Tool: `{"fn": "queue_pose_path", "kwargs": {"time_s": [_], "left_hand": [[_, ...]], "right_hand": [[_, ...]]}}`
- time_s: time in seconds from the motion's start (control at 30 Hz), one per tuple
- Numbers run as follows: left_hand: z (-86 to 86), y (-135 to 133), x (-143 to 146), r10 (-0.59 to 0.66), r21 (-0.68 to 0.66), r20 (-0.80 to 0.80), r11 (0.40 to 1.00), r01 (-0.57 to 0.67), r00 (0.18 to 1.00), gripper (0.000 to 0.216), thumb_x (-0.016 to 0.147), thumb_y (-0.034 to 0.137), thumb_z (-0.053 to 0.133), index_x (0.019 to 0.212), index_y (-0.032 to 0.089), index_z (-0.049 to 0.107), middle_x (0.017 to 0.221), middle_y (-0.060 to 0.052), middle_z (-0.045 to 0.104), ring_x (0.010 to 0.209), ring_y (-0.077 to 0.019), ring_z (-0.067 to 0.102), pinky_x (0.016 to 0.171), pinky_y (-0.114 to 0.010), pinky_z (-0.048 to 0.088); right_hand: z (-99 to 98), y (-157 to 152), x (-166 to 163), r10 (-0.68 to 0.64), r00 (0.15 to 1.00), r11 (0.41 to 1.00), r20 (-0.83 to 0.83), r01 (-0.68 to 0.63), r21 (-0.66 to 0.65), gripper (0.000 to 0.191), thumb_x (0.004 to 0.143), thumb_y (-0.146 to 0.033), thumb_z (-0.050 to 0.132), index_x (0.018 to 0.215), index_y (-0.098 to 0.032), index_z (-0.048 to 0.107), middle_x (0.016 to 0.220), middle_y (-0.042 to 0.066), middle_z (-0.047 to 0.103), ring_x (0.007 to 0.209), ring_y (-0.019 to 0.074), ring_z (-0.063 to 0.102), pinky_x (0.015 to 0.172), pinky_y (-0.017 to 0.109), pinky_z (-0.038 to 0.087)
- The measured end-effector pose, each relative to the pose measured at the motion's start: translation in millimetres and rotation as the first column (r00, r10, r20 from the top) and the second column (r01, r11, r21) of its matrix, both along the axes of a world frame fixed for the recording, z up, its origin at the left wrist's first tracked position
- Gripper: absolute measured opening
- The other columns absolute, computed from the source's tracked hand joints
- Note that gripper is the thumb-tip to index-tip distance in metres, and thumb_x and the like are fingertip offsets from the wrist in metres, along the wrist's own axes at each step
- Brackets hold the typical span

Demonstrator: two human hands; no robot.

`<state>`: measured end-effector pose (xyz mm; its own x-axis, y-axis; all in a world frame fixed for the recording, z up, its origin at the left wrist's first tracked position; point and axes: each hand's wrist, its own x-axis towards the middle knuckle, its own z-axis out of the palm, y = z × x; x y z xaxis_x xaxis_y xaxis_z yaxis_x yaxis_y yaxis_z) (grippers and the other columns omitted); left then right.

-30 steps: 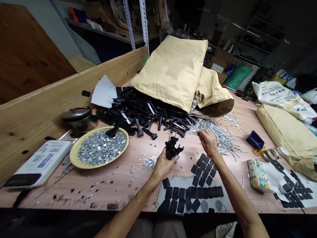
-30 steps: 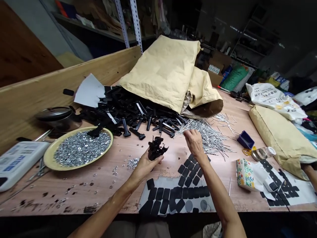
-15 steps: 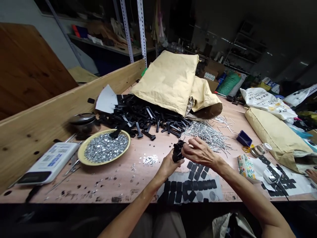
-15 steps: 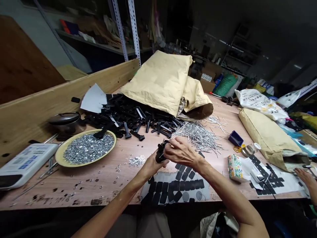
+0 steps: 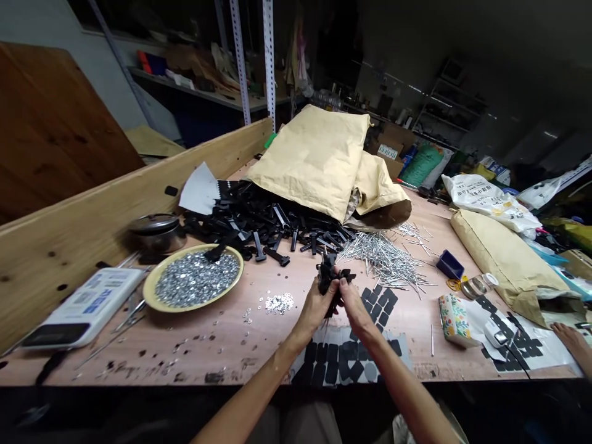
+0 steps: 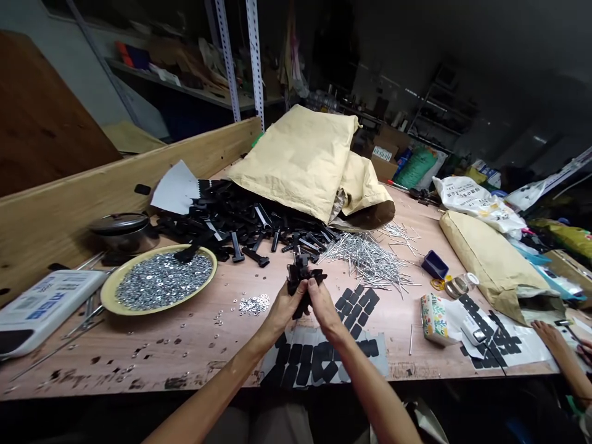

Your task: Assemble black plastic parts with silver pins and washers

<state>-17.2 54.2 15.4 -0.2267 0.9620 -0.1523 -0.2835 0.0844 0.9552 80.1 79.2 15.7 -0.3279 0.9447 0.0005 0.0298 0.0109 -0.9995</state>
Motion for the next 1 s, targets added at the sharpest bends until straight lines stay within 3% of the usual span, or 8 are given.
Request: {"fn": "queue_pose_path", "kwargs": {"time_s": [0.13, 0.23, 0.33, 0.47, 0.57, 0.73, 0.87, 1.0], "left_hand": [[-1.4, 15, -7, 0.220, 0.171, -0.173, 0.967, -0.190, 0.960, 0.048, 0.063, 0.055, 0.068, 0.091, 0.018, 0.056, 0.093, -0.008, 0.062, 0.089, -0.0206, 0.063, 0.074, -0.030, 0.051], [3.6, 20, -19, 0.038, 0.161, -0.120, 0.987, -0.018, 0.992, 0.042, 0.060, 0.052, 0.071, 0.082, 0.017, 0.062, 0.085, -0.005, 0.064, 0.088, -0.0201, 0.061, 0.076, -0.029, 0.050], [6.6, 21, -25, -0.121, 0.074, 0.033, 0.990, 0.118, 0.992, 0.043, 0.060, 0.058, 0.067, 0.068, 0.016, 0.063, 0.063, -0.002, 0.061, 0.072, -0.0187, 0.060, 0.065, -0.029, 0.049], [5.9, 19, -22, -0.098, 0.075, 0.019, 0.993, 0.096, 0.995, 0.042, 0.056, 0.057, 0.070, 0.062, 0.016, 0.062, 0.055, 0.001, 0.058, 0.066, -0.0167, 0.058, 0.063, -0.028, 0.047], [6.5, 19, -20, -0.077, 0.077, -0.061, 0.994, 0.082, 0.995, 0.041, 0.057, 0.056, 0.069, 0.055, 0.017, 0.058, 0.049, 0.002, 0.055, 0.059, -0.0159, 0.057, 0.058, -0.027, 0.046], [7.9, 19, -24, -0.031, 0.105, -0.034, 0.994, 0.034, 0.999, 0.036, 0.054, 0.047, 0.075, 0.071, 0.016, 0.067, 0.066, -0.002, 0.068, 0.075, -0.0207, 0.063, 0.072, -0.032, 0.050], [3.0, 20, -27, -0.026, 0.106, 0.116, 0.994, 0.013, 0.993, 0.040, 0.057, 0.044, 0.074, 0.084, 0.015, 0.070, 0.084, -0.006, 0.072, 0.088, -0.0234, 0.065, 0.083, -0.036, 0.050], [-3.5, 19, -20, 0.044, 0.140, 0.015, 0.989, -0.045, 0.999, 0.040, 0.062, 0.042, 0.072, 0.093, 0.017, 0.069, 0.099, -0.008, 0.071, 0.103, -0.0249, 0.062, 0.096, -0.039, 0.044]], "right_hand": [[-14.2, 1, -25, -0.229, 0.936, 0.970, -0.266, 0.241, 0.013, 0.062, 0.077, -0.064, 0.053, 0.120, -0.019, 0.057, 0.106, 0.007, 0.066, 0.106, 0.0210, 0.059, 0.097, 0.037, 0.044], [-18.4, 6, -27, -0.235, 0.907, 0.971, -0.350, 0.236, -0.040, 0.060, 0.076, -0.059, 0.057, 0.121, -0.019, 0.055, 0.107, 0.008, 0.066, 0.106, 0.0218, 0.059, 0.096, 0.039, 0.045], [-24.6, 10, -22, -0.237, 0.929, 0.964, -0.285, 0.262, 0.052, 0.050, 0.075, -0.050, 0.062, 0.114, -0.019, 0.059, 0.103, 0.006, 0.066, 0.102, 0.0211, 0.060, 0.094, 0.039, 0.046], [-30.1, 9, -17, -0.294, 0.944, 0.894, -0.150, 0.327, 0.305, 0.041, 0.074, -0.042, 0.065, 0.108, -0.020, 0.060, 0.101, 0.006, 0.064, 0.093, 0.0192, 0.061, 0.087, 0.036, 0.049], [-26.6, 6, -16, -0.317, 0.941, 0.854, -0.123, 0.339, 0.396, 0.032, 0.079, -0.042, 0.060, 0.103, -0.021, 0.061, 0.097, 0.006, 0.064, 0.090, 0.0187, 0.060, 0.084, 0.034, 0.050], [-16.3, 5, -15, -0.262, 0.956, 0.909, -0.134, 0.291, 0.299, 0.040, 0.083, -0.044, 0.055, 0.117, -0.022, 0.055, 0.099, 0.005, 0.063, 0.096, 0.0176, 0.059, 0.087, 0.033, 0.049], [-11.2, 8, -14, -0.206, 0.974, 0.909, -0.089, 0.225, 0.352, 0.037, 0.080, -0.046, 0.061, 0.108, -0.022, 0.061, 0.104, 0.007, 0.064, 0.101, 0.0205, 0.058, 0.091, 0.037, 0.046], [-5.4, 12, -18, -0.334, 0.922, 0.918, -0.198, 0.365, 0.153, 0.052, 0.082, -0.050, 0.056, 0.126, -0.022, 0.047, 0.094, 0.005, 0.066, 0.081, 0.0168, 0.063, 0.077, 0.034, 0.052]]}}
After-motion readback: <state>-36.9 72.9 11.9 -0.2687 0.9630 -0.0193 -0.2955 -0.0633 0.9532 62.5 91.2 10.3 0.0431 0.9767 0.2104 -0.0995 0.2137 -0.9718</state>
